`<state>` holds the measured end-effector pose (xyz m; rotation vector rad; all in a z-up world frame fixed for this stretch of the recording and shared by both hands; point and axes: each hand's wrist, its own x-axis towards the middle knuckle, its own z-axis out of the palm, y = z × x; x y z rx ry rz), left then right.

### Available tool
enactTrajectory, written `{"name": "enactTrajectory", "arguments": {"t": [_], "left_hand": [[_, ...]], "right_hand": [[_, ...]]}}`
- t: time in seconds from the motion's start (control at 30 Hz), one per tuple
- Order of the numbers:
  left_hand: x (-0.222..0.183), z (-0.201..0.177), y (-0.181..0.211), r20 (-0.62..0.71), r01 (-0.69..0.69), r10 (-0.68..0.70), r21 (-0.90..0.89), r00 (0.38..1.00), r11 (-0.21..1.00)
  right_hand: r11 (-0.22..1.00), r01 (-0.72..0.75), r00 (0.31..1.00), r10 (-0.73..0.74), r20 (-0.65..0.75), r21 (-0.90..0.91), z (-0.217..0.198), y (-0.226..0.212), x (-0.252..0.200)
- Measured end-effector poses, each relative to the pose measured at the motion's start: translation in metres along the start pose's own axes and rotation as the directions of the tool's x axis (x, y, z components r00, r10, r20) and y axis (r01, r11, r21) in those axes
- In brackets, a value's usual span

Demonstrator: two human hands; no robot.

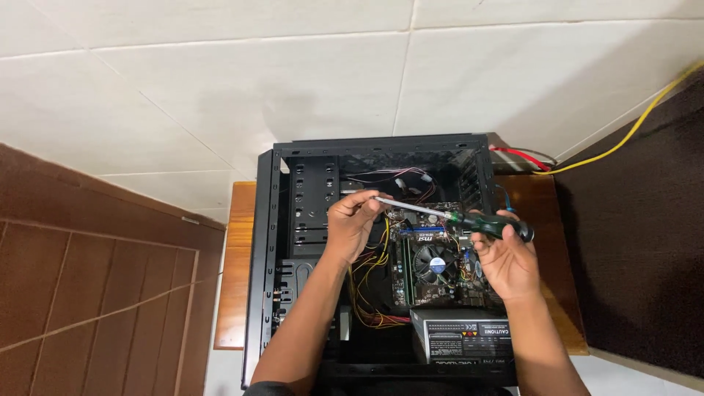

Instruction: Installing a hard drive into a desktop computer case and securing it with screws using a manual screwdriver.

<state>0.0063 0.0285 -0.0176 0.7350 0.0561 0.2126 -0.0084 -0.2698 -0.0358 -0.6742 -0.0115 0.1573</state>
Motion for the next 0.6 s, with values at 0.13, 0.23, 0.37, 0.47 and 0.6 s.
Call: {"name": "enactTrajectory", "arguments": {"t": [0.13,0.23,0.37,0.47,0.6], "left_hand": [[-0.003,0.005,0.0,-0.028,-0.001,0.003,0.05,1.0,0.999],[-0.004,0.014,0.004,-0.021,-0.013,0.015,0.108,1.0,0.994],[-0.01,0.029,0.015,0.045,-0.035,0.021,0.337,0.999,0.941],[-0.012,0.027,0.016,0.174,-0.162,0.061,0.658,0.983,0.735],[-0.015,0.019,0.014,0.374,-0.375,-0.037,0.914,0.927,-0.152]], "right_hand": [[1.0,-0.004,1.0,0.004,-0.024,-0.003,0.003,-0.001,-0.001],[1.0,-0.002,0.999,0.002,-0.037,-0.002,0.005,-0.001,-0.001],[1.0,0.008,0.997,-0.007,-0.073,0.009,0.011,-0.004,-0.002],[1.0,0.021,0.994,-0.019,-0.11,0.022,0.007,-0.005,-0.002],[0.996,0.058,0.98,-0.045,-0.196,0.061,0.017,-0.007,-0.003]]}}
